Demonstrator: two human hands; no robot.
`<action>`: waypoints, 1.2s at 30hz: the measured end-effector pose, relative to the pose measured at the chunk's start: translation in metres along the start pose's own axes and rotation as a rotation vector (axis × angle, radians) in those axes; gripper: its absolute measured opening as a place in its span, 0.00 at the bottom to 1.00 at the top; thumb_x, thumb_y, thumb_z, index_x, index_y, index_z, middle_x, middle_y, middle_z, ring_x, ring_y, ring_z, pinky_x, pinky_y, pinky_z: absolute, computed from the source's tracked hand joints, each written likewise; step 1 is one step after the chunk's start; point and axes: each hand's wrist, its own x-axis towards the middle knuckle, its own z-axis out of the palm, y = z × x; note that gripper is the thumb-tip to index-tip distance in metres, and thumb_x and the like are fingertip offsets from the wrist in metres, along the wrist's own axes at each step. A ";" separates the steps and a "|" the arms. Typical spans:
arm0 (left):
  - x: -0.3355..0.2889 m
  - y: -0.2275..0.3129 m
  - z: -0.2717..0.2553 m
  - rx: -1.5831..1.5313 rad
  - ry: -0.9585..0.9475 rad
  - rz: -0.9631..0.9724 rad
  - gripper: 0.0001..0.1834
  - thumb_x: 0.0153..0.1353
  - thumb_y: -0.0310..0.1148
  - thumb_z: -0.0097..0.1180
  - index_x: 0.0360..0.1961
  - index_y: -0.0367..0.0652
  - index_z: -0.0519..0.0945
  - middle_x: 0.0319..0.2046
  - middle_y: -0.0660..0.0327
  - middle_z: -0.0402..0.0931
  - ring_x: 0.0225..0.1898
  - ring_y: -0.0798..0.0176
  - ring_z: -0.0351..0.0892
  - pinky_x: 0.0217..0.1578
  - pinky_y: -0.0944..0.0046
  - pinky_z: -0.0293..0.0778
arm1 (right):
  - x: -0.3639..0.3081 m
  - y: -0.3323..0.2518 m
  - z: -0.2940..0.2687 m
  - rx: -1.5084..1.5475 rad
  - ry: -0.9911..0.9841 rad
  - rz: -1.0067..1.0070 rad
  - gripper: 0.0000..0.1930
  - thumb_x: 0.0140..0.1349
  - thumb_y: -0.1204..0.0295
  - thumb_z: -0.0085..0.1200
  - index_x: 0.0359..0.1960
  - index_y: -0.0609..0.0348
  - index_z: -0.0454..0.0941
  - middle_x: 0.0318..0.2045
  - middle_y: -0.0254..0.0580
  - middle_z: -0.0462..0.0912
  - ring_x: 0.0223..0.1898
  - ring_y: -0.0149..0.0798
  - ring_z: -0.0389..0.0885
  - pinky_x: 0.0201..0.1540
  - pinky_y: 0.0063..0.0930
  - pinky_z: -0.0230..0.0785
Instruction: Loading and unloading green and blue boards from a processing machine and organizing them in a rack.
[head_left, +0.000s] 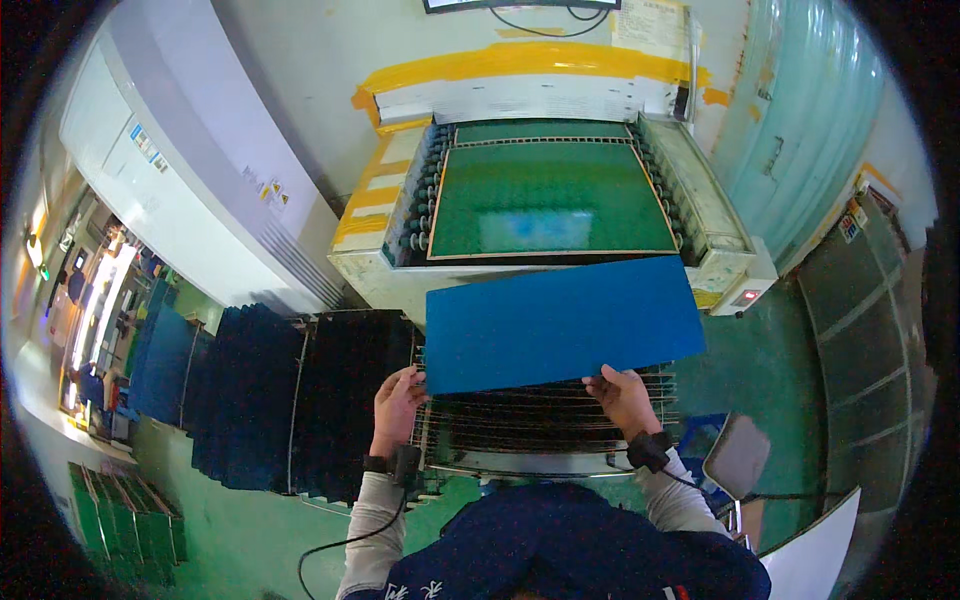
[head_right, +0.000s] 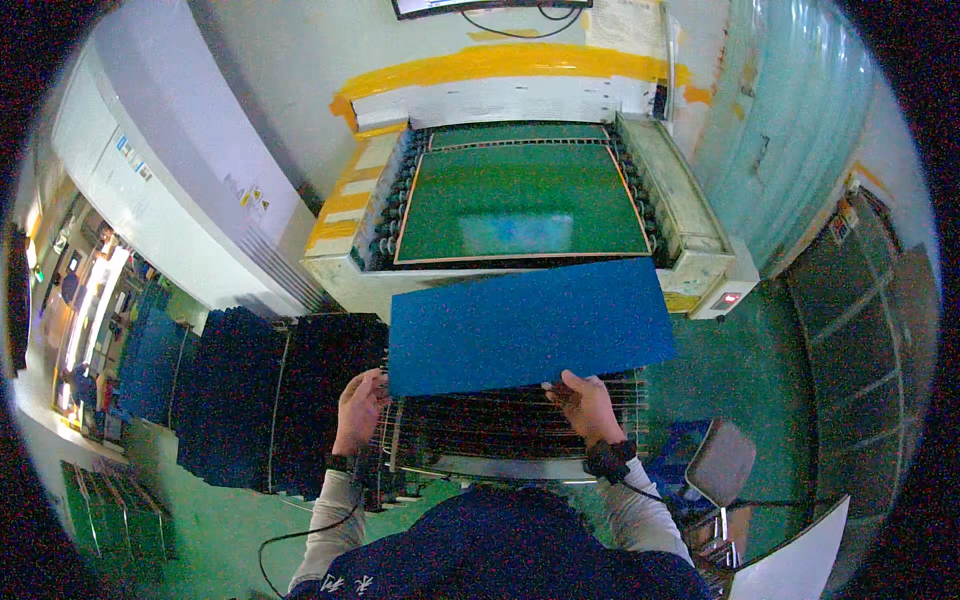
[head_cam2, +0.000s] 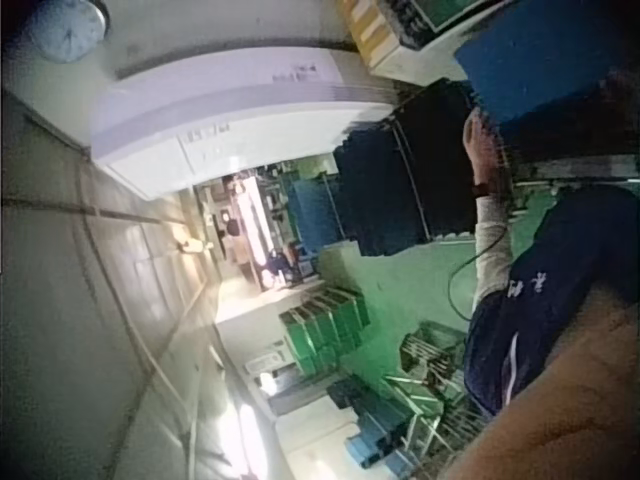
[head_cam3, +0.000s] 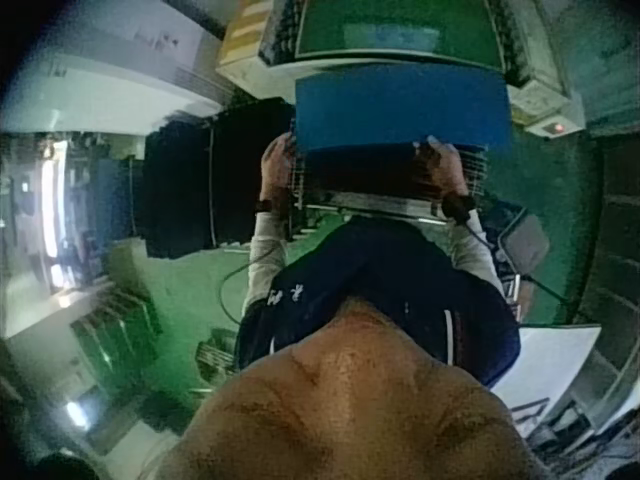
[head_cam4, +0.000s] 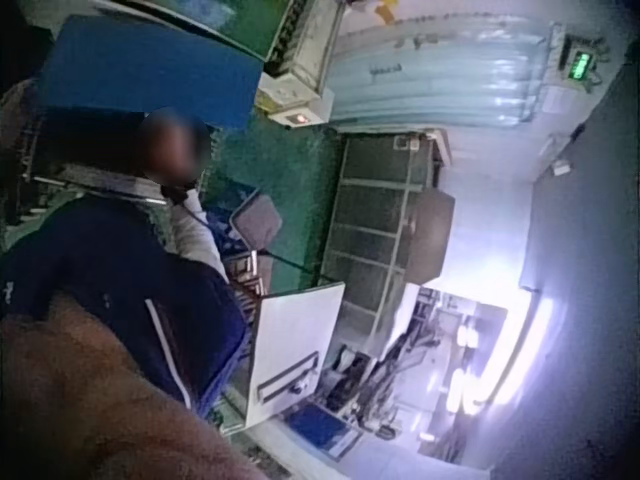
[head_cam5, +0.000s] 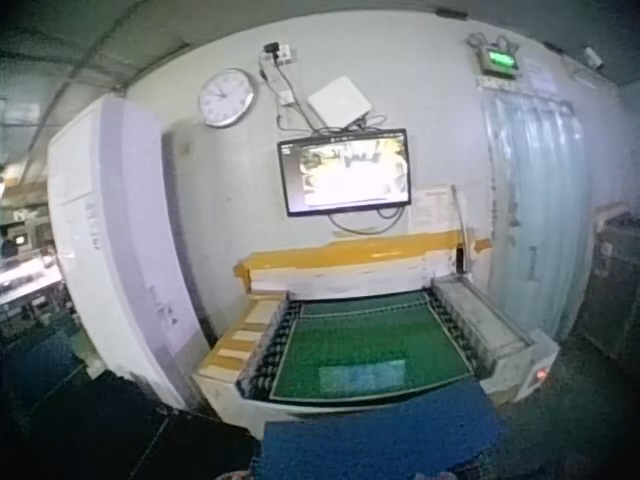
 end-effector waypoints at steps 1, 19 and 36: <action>-0.001 0.000 0.002 0.072 0.067 0.030 0.14 0.72 0.34 0.54 0.52 0.36 0.79 0.42 0.61 0.83 0.40 0.69 0.80 0.44 0.66 0.76 | 0.002 0.000 0.000 0.009 0.004 -0.002 0.08 0.67 0.71 0.57 0.33 0.64 0.79 0.33 0.45 0.84 0.39 0.45 0.86 0.44 0.38 0.80; -0.012 -0.044 0.008 1.199 0.214 0.673 0.16 0.55 0.30 0.66 0.45 0.39 0.81 0.50 0.51 0.76 0.51 0.46 0.75 0.52 0.52 0.73 | 0.048 0.003 0.009 0.181 0.003 -0.008 0.09 0.67 0.72 0.58 0.29 0.63 0.77 0.32 0.44 0.81 0.39 0.48 0.86 0.45 0.40 0.81; -0.013 -0.045 0.016 1.400 0.274 0.648 0.24 0.57 0.37 0.67 0.53 0.39 0.78 0.59 0.47 0.70 0.57 0.41 0.74 0.53 0.50 0.74 | 0.073 -0.011 0.029 0.122 0.022 -0.022 0.10 0.68 0.67 0.59 0.33 0.58 0.73 0.32 0.43 0.79 0.40 0.47 0.84 0.45 0.42 0.79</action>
